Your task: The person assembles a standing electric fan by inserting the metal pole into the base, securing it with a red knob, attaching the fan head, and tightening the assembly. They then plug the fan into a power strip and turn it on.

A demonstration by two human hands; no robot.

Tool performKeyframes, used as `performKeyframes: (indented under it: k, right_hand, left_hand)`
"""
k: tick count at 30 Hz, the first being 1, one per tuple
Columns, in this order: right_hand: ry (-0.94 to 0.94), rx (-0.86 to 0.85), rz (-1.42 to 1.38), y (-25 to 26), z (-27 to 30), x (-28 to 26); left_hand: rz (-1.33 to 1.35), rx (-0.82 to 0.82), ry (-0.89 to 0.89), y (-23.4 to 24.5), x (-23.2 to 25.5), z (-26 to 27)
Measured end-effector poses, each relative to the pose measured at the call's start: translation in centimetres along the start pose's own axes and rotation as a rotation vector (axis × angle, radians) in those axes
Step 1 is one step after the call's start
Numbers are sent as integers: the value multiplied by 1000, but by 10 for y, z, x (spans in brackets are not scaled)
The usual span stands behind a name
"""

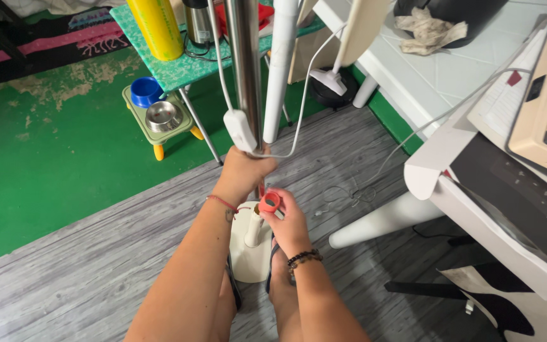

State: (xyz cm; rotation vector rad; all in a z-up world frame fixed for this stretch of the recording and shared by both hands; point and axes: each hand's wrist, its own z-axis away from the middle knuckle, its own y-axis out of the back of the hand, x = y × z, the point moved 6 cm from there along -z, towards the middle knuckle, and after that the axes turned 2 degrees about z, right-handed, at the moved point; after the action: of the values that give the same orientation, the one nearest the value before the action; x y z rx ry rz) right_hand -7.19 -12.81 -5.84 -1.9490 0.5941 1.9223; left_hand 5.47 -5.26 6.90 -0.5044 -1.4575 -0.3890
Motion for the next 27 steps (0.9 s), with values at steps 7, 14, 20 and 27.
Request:
performKeyframes:
  k: [7,14,20,27]
  right_hand:
    - [17,12,169,-13,-9,-39]
    - [11,-10,238,2,-8,-47]
    - [6,-66,277,6,-6,-51]
    - [-35,-126,163,15,-3,-42]
  left_hand:
    - [78,-85,-8,-12,26,-3]
    - [72,-92,-27,-18,16,-5]
    - [122,-81,14,-20,9,-4]
    - [180,-93,-32,-12,3,-4]
